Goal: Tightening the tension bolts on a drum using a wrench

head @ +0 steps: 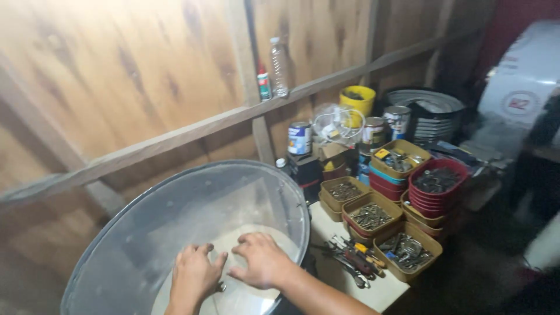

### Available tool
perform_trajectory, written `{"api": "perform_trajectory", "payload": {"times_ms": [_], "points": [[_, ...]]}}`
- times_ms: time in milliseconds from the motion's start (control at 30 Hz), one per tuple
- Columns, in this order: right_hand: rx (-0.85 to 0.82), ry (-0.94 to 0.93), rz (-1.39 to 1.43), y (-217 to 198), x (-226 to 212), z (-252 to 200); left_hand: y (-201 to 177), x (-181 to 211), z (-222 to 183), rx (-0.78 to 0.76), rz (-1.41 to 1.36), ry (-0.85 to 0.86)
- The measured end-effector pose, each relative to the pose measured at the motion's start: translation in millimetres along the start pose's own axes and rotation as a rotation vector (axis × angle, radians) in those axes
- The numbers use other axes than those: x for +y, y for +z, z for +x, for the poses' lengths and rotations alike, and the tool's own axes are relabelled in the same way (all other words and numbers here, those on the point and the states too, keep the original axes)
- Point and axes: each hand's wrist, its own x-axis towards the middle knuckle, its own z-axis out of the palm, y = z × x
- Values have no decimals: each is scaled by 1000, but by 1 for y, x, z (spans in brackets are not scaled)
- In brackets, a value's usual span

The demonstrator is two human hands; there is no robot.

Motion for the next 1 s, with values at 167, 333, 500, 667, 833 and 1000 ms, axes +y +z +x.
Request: {"api": "perform_trajectory", "payload": {"times_ms": [167, 333, 500, 667, 833, 1000], "points": [[70, -18, 4, 6, 0, 1, -2, -2, -7, 24, -56, -5], [138, 13, -30, 7, -2, 2, -7, -1, -8, -8, -49, -17], [260, 56, -49, 8, 1, 2, -10, 0, -7, -17, -26, -7], [88, 177, -108, 1, -4, 5, -5, -3, -4, 4, -57, -22], [200, 177, -114, -10, -17, -2, -7, -1, -1, -2, -52, -48], [112, 221, -44, -33, -40, -12, -12, -3, 3, -25, -78, -77]]}}
